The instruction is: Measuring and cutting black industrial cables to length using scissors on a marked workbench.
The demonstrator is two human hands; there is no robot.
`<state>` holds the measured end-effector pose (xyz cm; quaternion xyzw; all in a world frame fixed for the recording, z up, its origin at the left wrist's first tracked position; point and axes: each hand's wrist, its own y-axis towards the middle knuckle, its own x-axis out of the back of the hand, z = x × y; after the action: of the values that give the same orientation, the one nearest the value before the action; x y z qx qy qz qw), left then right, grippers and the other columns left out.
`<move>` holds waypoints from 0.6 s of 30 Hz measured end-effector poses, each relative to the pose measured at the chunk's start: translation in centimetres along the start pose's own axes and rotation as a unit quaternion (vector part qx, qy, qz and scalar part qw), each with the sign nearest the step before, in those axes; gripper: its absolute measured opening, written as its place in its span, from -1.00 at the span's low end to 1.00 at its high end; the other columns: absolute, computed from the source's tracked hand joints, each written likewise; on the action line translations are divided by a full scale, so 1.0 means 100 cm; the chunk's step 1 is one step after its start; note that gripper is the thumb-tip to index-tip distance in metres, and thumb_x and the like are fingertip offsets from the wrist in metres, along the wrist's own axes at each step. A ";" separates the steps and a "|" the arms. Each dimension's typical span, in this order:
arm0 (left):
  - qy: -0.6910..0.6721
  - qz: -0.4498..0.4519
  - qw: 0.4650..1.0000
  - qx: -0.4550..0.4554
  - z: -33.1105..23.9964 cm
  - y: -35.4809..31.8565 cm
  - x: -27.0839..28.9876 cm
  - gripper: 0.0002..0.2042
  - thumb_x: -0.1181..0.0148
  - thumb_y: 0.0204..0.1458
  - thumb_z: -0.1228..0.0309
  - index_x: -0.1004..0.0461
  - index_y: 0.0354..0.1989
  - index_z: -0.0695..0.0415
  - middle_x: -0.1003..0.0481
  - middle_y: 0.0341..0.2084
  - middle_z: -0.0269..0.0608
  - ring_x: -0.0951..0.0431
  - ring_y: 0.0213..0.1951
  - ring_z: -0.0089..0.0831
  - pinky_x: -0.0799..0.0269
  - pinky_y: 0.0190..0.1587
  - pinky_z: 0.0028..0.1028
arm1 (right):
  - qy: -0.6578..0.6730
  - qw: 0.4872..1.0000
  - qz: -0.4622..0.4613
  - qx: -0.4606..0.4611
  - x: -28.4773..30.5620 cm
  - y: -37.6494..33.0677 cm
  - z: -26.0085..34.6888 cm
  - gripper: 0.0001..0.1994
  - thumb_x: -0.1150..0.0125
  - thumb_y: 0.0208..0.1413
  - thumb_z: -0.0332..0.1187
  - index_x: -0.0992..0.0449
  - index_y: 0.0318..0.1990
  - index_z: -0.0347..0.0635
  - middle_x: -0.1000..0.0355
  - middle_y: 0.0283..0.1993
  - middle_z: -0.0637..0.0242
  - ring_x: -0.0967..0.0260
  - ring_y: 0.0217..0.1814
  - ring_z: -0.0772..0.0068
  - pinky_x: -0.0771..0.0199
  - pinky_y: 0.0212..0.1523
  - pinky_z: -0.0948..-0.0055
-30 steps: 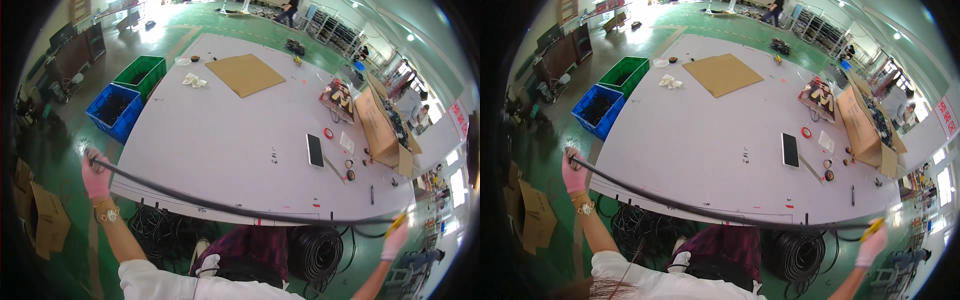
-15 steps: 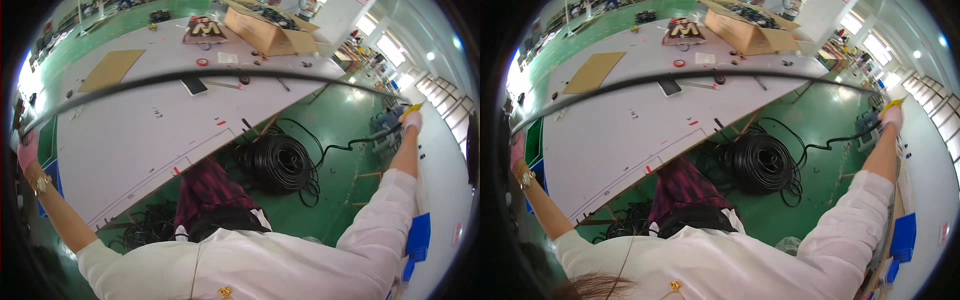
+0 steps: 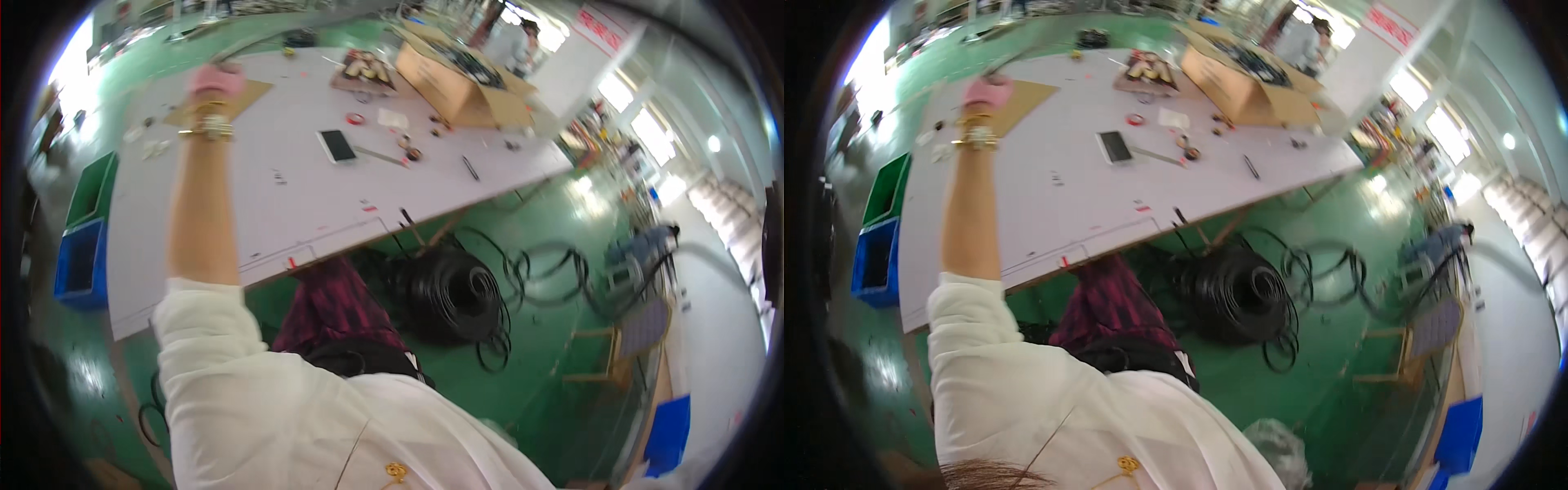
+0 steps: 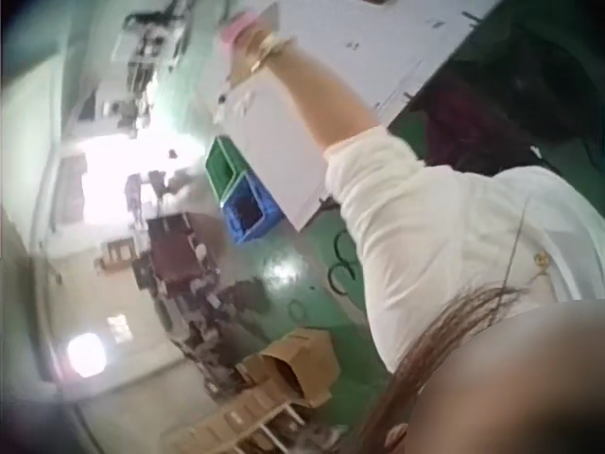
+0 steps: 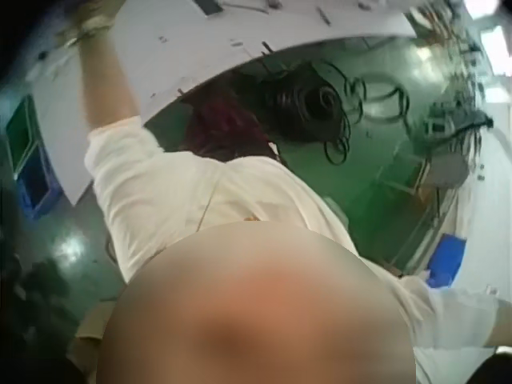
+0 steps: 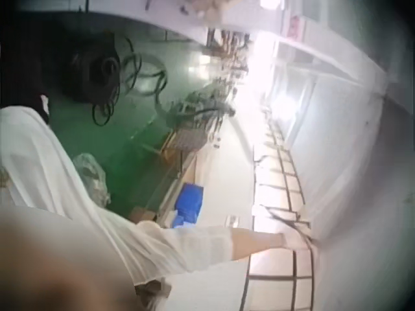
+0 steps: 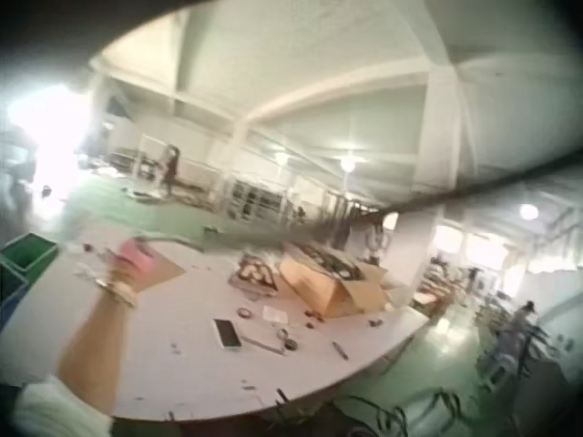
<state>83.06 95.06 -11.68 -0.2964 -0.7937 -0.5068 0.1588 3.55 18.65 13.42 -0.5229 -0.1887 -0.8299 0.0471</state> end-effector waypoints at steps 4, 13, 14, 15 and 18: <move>-0.334 -0.081 0.906 0.245 -0.029 -0.046 0.054 -0.74 0.02 0.20 0.29 -0.55 -0.40 0.15 -0.44 -0.54 -0.18 -0.45 -0.49 -0.24 -0.42 -0.39 -0.29 | -0.065 0.995 0.050 0.052 -0.071 0.026 0.004 -0.65 -0.55 -0.16 -0.17 -0.59 -0.41 -0.26 -0.54 -0.49 0.17 -0.55 -0.50 0.26 -0.54 -0.48 0.17; -0.870 -0.041 0.371 0.321 0.045 -0.158 0.180 -0.78 0.01 0.39 0.24 -0.42 -0.28 0.04 -0.32 -0.55 -0.52 -0.01 -0.68 -0.72 0.02 -0.63 -0.63 | -0.093 0.952 0.099 0.274 -0.366 0.034 0.082 -0.63 -0.53 -0.10 -0.19 -0.50 -0.40 -0.30 -0.46 -0.53 0.10 -0.54 -0.47 0.06 -0.50 -0.41 0.06; -0.866 -0.023 0.393 0.308 0.049 -0.174 0.182 -0.79 -0.01 0.38 0.24 -0.44 -0.26 0.05 -0.40 -0.50 -0.49 -0.04 -0.68 -0.72 0.01 -0.65 -0.63 | -0.095 0.911 0.020 0.400 -0.405 0.025 0.104 -0.63 -0.49 -0.06 -0.16 -0.48 -0.40 -0.27 -0.44 -0.52 0.08 -0.52 -0.43 0.00 -0.48 -0.36 0.05; -0.833 -0.041 0.446 0.324 0.053 -0.196 0.194 -0.80 -0.02 0.38 0.24 -0.44 -0.24 0.06 -0.41 -0.49 -0.47 -0.05 -0.69 -0.73 0.02 -0.66 -0.64 | -0.012 0.905 0.029 0.423 -0.439 -0.027 0.176 -0.65 -0.43 0.00 -0.13 -0.48 -0.40 -0.23 -0.43 -0.50 0.04 -0.49 -0.39 -0.05 -0.46 -0.31 0.08; -0.800 -0.031 0.487 0.349 0.024 -0.223 0.206 -0.80 -0.01 0.38 0.23 -0.44 -0.23 0.06 -0.43 -0.47 -0.42 -0.07 -0.69 -0.73 0.01 -0.66 -0.64 | 0.301 0.834 0.218 0.409 -0.476 -0.138 0.310 -0.84 -0.29 0.16 -0.37 -0.53 -0.31 -0.31 -0.55 -0.40 0.26 -0.50 -0.39 0.41 -0.50 -0.31 0.37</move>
<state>53.14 96.61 -17.19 -0.4695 -0.6997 0.2629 -0.4700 47.41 36.97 -20.53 -0.2078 -0.3683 -0.7619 0.4905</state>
